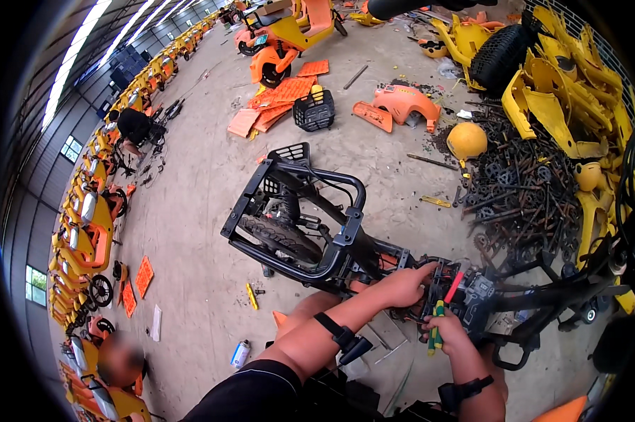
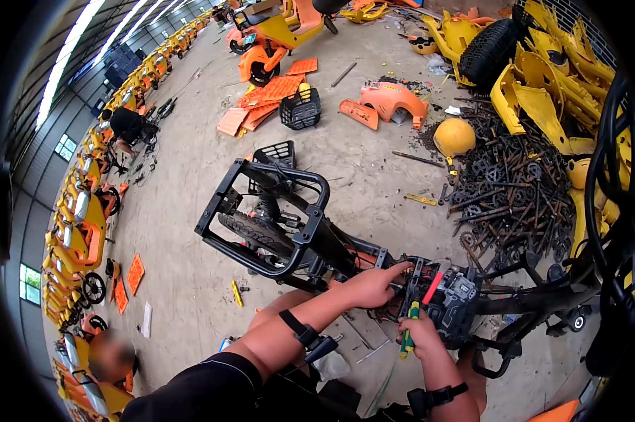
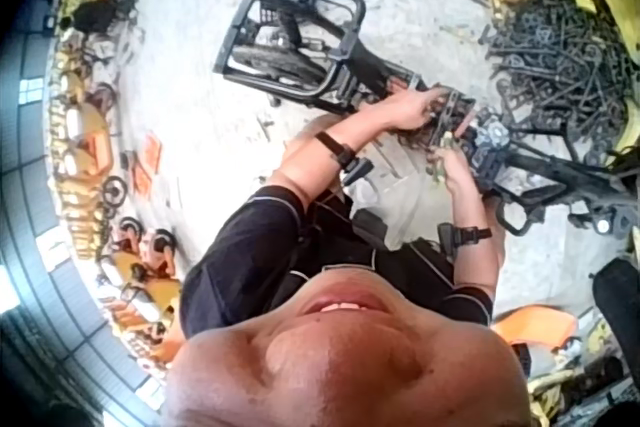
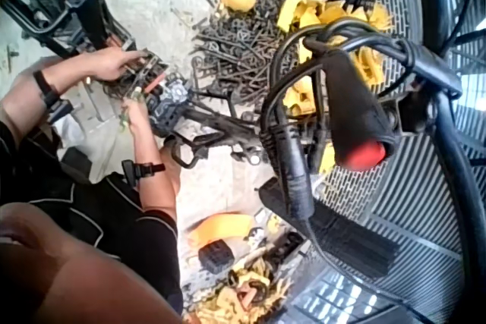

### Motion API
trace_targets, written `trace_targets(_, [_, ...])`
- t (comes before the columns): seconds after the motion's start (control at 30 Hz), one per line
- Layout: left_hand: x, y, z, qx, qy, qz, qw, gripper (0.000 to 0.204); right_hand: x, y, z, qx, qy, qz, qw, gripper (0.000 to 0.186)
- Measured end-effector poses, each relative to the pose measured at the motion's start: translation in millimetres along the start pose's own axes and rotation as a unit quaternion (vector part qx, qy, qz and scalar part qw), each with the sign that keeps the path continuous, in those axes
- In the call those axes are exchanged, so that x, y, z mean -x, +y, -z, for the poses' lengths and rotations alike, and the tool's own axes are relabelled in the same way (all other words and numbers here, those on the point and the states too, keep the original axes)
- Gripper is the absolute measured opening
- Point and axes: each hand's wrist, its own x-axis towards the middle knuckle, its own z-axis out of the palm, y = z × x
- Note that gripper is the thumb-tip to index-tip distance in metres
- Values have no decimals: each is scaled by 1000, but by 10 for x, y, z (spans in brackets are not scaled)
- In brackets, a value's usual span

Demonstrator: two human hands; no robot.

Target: The person uses pliers to manipulate and connect various electrical wires on the frame of an electric bike while sitting in a workshop.

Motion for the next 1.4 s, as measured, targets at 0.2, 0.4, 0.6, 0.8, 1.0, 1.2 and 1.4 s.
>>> trace_targets(0.2, [-79,-255,-38,29,50,-51,997,75,-65,-45,-2,54,-14,-2,998,47])
trace_targets(0.4, [-166,-163,156,20,0,11,1000,90,-2,-288,-49,59,-31,-39,997,42])
trace_targets(0.6, [-314,-532,1,-97,-13,7,995,112,-113,-333,69,19,-31,-40,999,45])
trace_targets(0.8, [-329,-561,6,-91,7,-21,996,107,-129,-345,207,24,-21,-29,999,51])
trace_targets(1.0, [-202,-640,-40,-96,19,-20,995,99,-76,-271,152,33,-9,-24,999,48])
trace_targets(1.2, [-123,-655,-126,-94,-14,13,995,86,-32,-171,129,37,-24,-32,998,45])
trace_targets(1.4, [-48,-595,-244,-107,-51,29,993,72,-75,13,163,22,-32,-44,998,40])
